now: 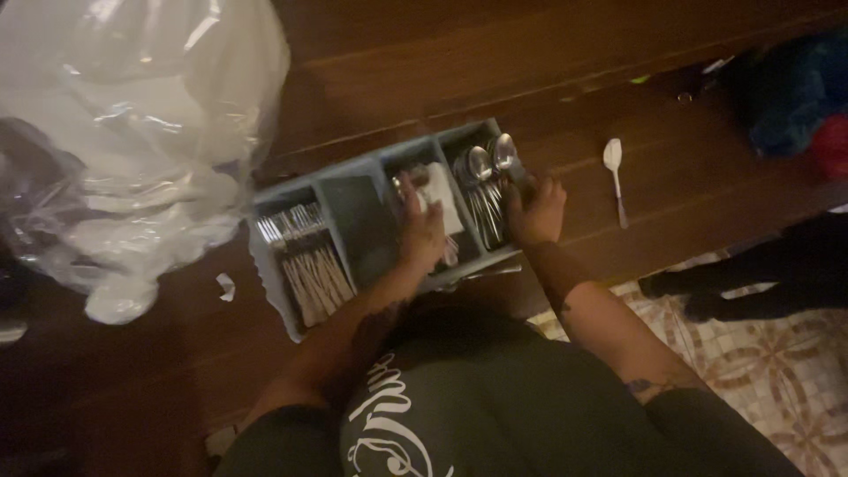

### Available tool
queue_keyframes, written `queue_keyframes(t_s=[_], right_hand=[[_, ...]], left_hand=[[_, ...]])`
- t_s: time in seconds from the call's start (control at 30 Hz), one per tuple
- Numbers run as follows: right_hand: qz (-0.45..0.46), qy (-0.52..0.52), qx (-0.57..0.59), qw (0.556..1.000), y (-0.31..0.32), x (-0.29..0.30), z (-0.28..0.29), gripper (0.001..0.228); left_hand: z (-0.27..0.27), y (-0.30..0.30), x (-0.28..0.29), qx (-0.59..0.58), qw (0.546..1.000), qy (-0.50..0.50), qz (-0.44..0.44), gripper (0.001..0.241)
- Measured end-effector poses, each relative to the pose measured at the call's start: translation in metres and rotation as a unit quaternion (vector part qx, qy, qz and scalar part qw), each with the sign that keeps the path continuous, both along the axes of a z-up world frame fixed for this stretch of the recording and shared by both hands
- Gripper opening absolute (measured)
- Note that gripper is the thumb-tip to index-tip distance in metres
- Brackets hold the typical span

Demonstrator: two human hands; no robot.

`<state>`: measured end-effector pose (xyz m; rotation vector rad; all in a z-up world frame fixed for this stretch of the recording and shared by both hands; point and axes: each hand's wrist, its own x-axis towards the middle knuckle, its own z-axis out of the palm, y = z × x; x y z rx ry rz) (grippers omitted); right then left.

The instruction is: The person polishes forks and spoons using a cloth and organizes them into a tray.

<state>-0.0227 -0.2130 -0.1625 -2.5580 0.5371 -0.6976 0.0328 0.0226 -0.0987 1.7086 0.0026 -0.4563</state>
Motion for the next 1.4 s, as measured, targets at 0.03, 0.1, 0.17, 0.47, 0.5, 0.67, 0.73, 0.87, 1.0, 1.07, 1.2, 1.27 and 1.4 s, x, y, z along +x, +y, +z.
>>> queue_keyframes(t_s=[0.03,0.1,0.17,0.47,0.5,0.67,0.73,0.87,1.0,1.07,1.2,1.27,1.4], right_hand=[[-0.004,0.014,0.003,1.000,-0.001,0.000,0.001,0.054],[-0.014,0.031,-0.005,0.999,-0.002,0.000,0.001,0.055],[-0.022,0.036,-0.025,0.999,-0.002,0.004,0.002,0.059],[0.021,-0.001,-0.072,0.997,0.002,0.003,0.006,0.056],[0.067,0.052,-0.114,0.990,0.003,-0.001,0.008,0.049],[0.266,0.128,-0.169,0.940,0.039,-0.009,0.022,0.017],[0.278,0.131,-0.162,0.938,0.065,0.005,0.032,0.023],[0.220,0.205,-0.197,0.933,0.101,0.026,0.044,0.032],[0.214,0.231,-0.182,0.931,0.097,0.028,0.036,0.027],[0.214,0.276,-0.188,0.918,0.094,0.025,0.030,0.027],[0.226,0.186,-0.197,0.936,0.095,0.022,0.027,0.033],[0.235,0.192,-0.170,0.938,0.097,0.022,0.034,0.034],[0.258,0.252,-0.157,0.919,0.102,0.025,0.057,0.040]], left_hand=[[0.006,-0.005,0.002,0.035,0.999,0.024,-0.006,0.082],[0.008,-0.015,0.006,0.103,0.992,0.067,-0.020,0.084],[-0.006,-0.020,0.006,0.168,0.985,-0.002,-0.029,0.097],[-0.073,-0.029,-0.008,0.261,0.923,-0.284,0.007,0.093],[-0.069,-0.025,-0.013,0.237,0.921,-0.308,0.027,0.093],[-0.032,0.016,-0.005,0.152,0.935,-0.305,0.097,0.057],[-0.021,0.022,-0.003,0.158,0.934,-0.312,0.076,0.041],[-0.031,0.017,-0.001,0.266,0.904,-0.335,0.004,0.019],[-0.040,0.020,-0.002,0.305,0.880,-0.363,-0.030,0.010],[-0.036,0.022,0.000,0.293,0.884,-0.362,-0.047,0.019],[-0.036,0.017,0.004,0.316,0.860,-0.392,-0.075,0.012],[-0.034,0.019,0.004,0.302,0.869,-0.386,-0.067,0.013],[-0.036,0.018,0.001,0.319,0.854,-0.407,-0.053,0.017]])
